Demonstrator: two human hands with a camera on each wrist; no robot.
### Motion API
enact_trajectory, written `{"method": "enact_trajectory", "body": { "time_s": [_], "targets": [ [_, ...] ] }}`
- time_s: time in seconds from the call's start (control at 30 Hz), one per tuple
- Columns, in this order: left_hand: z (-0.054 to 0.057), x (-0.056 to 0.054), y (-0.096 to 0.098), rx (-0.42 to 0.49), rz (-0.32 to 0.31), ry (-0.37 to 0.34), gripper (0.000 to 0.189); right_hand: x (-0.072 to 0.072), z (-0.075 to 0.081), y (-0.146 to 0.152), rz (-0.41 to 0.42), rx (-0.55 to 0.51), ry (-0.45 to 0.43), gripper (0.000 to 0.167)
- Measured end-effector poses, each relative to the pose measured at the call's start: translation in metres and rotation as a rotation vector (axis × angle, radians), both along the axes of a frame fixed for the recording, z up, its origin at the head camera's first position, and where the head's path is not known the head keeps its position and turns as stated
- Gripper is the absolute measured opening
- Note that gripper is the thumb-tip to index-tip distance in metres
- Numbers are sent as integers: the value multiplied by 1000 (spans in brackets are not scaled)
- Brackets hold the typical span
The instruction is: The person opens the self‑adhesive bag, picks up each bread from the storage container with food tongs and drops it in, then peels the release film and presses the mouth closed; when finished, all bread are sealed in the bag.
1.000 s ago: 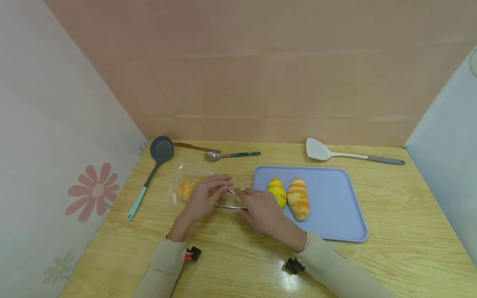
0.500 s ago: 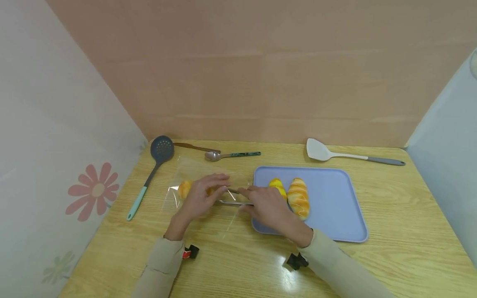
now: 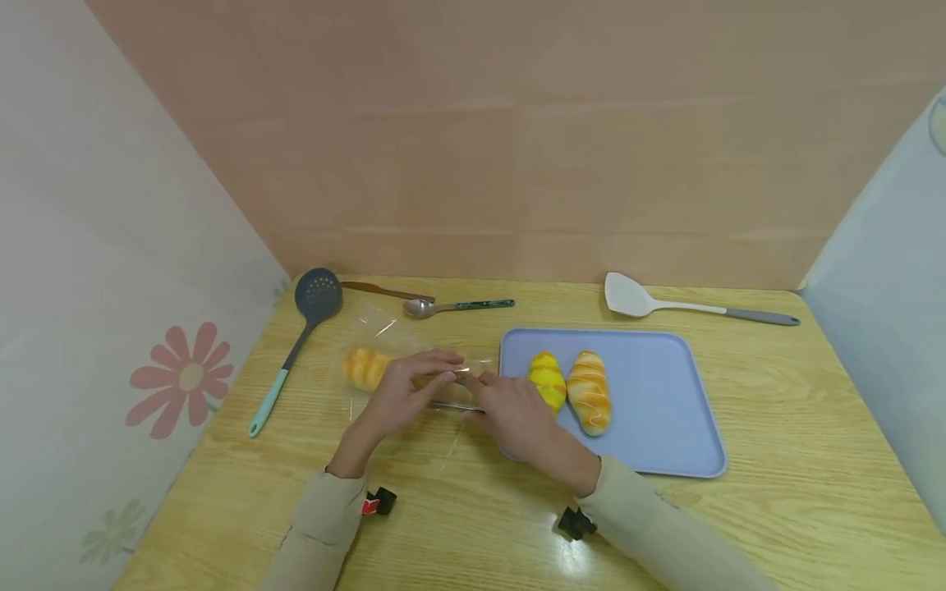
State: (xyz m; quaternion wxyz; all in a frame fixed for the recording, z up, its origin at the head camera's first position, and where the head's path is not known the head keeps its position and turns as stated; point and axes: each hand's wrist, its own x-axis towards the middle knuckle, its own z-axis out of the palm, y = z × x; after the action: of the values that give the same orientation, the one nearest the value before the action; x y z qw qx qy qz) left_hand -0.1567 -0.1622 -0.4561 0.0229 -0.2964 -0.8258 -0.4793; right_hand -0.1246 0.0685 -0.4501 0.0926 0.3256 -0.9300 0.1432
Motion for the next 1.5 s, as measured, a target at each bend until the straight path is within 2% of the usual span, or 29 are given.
{"method": "enact_trajectory", "body": {
  "time_s": [0.23, 0.37, 0.53, 0.67, 0.8, 0.93, 1.03, 1.1, 1.2, 1.33, 1.4, 1.5],
  "targets": [
    [-3, -3, -4, -59, 73, 11, 19, 2, 1, 3, -24, 5, -36, 65],
    [1, -4, -5, -40, 90, 12, 18, 3, 7, 8, -34, 27, -56, 61],
    [5, -4, -2, -43, 61, 14, 18, 2, 9, 11, -20, 57, -79, 53],
    [6, -3, 0, -64, 25, 44, 18, 1, 7, 10, 6, 49, -62, 51],
    [0, -4, 0, -48, 11, 81, 18, 2, 5, 8, 7, 2, -41, 44],
    [-14, -8, -2, -12, -8, 102, 21, 2, 2, 6, 4, -59, -31, 40],
    [-16, -8, 0, -3, -27, 92, 21, 1, 1, 4, 6, -64, -8, 41],
    [-10, -5, 2, -20, -25, 74, 19, 1, -1, 3, 10, -44, 12, 43],
    [-4, -2, 3, -65, 14, 41, 17, 2, -1, 3, 4, -6, 18, 51],
    [-4, -1, 1, -103, 74, 37, 17, 4, 3, 4, -27, 9, -9, 60],
    [-5, -2, 0, -100, 94, 68, 16, 5, 7, 5, -43, 13, -18, 63],
    [-7, -3, 0, -105, 126, 153, 18, 6, 11, 7, -61, 17, -30, 66]
  ]
}}
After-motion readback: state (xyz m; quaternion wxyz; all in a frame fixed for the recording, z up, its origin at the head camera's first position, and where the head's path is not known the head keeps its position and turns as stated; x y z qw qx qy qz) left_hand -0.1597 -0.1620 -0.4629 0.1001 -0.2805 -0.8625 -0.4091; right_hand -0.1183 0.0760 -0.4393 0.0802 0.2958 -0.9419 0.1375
